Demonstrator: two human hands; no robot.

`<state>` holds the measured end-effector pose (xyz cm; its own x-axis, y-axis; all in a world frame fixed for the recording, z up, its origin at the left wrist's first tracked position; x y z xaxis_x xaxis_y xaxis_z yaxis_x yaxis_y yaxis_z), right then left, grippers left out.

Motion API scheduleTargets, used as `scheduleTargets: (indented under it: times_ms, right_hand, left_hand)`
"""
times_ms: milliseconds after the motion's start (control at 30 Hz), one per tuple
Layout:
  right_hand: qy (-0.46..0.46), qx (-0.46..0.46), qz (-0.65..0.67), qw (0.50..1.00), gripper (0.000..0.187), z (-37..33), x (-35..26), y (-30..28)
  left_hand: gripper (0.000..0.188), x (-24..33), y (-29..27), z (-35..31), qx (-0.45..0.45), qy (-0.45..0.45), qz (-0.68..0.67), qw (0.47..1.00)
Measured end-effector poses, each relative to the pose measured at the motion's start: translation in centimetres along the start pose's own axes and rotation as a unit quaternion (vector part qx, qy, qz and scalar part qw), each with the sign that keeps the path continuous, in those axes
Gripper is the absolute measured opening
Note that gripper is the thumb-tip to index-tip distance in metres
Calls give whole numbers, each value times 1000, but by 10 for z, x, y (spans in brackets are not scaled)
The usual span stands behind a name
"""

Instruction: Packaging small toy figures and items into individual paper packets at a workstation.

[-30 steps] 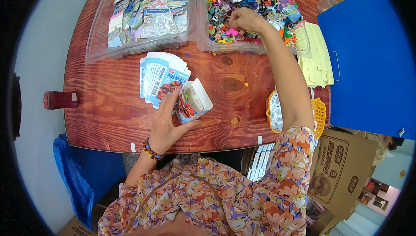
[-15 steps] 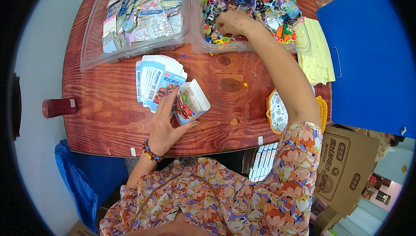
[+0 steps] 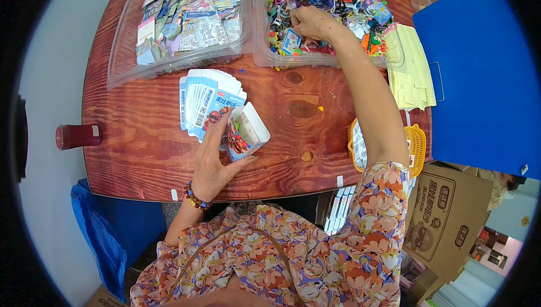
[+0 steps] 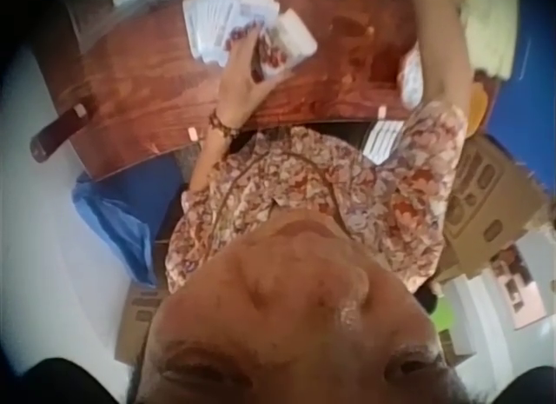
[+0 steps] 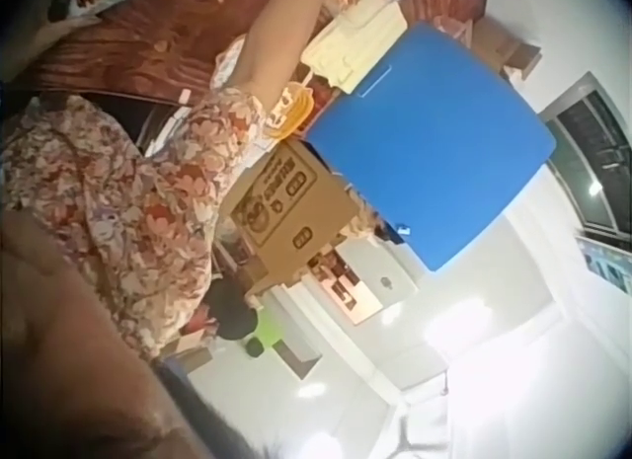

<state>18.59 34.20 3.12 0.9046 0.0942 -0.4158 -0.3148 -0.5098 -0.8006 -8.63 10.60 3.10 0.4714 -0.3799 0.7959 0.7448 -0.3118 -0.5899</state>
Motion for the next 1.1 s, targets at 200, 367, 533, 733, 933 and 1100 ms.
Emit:
scheduleTargets:
  times_ms: [200, 367, 533, 733, 933, 1100]
  right_hand:
    - [26, 30, -288, 957, 23, 4, 3, 6]
    - [-30, 105, -256, 960, 22, 4, -8, 5]
    - [-115, 23, -67, 991, 21, 11, -23, 10]
    - [-151, -28, 15, 988, 17, 18, -24, 19]
    - [-115, -58, 205, 970, 12, 21, -8, 23]
    - [-103, 1, 232, 967, 21, 4, -10, -2]
  left_hand:
    - [91, 0, 3, -1, -5, -1, 3, 1000]
    - [90, -1, 5, 5, -15, -9, -8, 1000]
    - [90, 0, 10, 11, -25, -9, 7, 1000]
    - [92, -2, 17, 12, -32, -31, 11, 999]
    - [94, -3, 16, 13, -40, -36, 3, 999]
    - [93, -4, 13, 12, -24, -36, -1, 999]
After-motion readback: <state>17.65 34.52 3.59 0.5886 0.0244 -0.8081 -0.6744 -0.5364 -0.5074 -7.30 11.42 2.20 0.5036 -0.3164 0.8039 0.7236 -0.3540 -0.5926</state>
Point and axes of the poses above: each hand's wrist, its own z-axis towards the middle knuckle, its own y-axis out of the palm, x = y × z, the point moved 5 cm from there along z, towards the middle knuckle, and after that the axes turned 9 degrees about -x, right-handed, at the moved point
